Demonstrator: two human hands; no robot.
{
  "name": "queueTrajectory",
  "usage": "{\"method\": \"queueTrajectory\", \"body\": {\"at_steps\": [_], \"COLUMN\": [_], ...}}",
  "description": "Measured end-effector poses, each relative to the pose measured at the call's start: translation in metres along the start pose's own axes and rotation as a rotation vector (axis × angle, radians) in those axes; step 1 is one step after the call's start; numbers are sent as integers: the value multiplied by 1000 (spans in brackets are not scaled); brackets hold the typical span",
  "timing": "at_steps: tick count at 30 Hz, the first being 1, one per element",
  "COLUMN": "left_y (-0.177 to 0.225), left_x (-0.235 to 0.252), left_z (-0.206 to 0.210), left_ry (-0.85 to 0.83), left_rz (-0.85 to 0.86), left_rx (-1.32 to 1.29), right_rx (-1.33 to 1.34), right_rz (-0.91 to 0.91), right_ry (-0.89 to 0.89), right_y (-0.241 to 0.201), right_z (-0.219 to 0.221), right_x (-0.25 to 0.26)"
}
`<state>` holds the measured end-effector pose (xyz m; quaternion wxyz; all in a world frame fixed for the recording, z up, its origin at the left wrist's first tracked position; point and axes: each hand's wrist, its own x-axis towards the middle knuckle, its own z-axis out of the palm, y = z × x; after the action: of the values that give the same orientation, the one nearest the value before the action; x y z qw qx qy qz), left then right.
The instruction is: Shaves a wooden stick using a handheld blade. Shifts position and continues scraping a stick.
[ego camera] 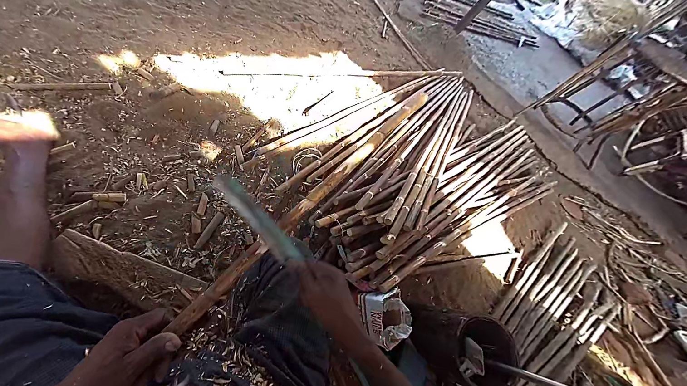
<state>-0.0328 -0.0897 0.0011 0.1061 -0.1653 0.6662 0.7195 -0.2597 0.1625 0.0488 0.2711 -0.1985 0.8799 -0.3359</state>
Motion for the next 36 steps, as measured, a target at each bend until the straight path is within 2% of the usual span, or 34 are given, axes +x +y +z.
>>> {"method": "queueTrajectory", "body": {"at_steps": [2, 5, 6, 10, 13, 14, 17, 18, 21, 22, 23, 26, 27, 30, 31, 34, 36], "left_y": [3, 10, 11, 8, 8, 8, 10, 13, 21, 22, 23, 21, 21, 24, 24, 20, 15], "left_x": [1, -1, -1, 1, 6, 6, 5, 5, 11, 12, 12, 6, 4, 5, 6, 7, 8], "left_z": [1, -4, -3, 8, 10, 12, 15, 15, 13, 12, 10, 1, -2, -8, -8, 1, 4], "left_ry": [17, 42, 50, 129, 131, 134, 174, 191, 232, 242, 239, 211, 196, 169, 171, 198, 238], "left_rz": [5, -27, -41, -71, -92, -95, -99, -102, -111, -120, -122, -79, -62, -65, -77, -102, -91], "left_rx": [3, 57, 94, 164, 122, 111, 95, 85, 77, 85, 89, 55, 58, 113, 134, 199, 263], "right_rx": [97, -39, -45, 147, 24, 18, 139, 162, -49, -88, -49, 104, 71, -224, -228, -10, -74], "right_rz": [52, -24, -7, 85, 14, 24, 95, 101, -36, -46, -19, 57, 24, -131, -117, 19, 9], "right_ry": [149, -69, -90, 79, -127, -148, 40, 47, -265, -298, -220, 187, 202, -108, -105, 147, 74], "right_y": [6, -7, -5, 11, 3, 5, 15, 15, 0, -3, 0, 16, 13, -7, -7, 4, -4], "right_z": [-9, -1, -4, -15, 10, 10, -7, -6, 18, 22, 18, -1, 0, 12, 10, -5, 2], "right_x": [8, 0, -1, 10, -8, -10, 3, 3, -25, -29, -25, 9, 11, -11, -9, 12, 15]}}
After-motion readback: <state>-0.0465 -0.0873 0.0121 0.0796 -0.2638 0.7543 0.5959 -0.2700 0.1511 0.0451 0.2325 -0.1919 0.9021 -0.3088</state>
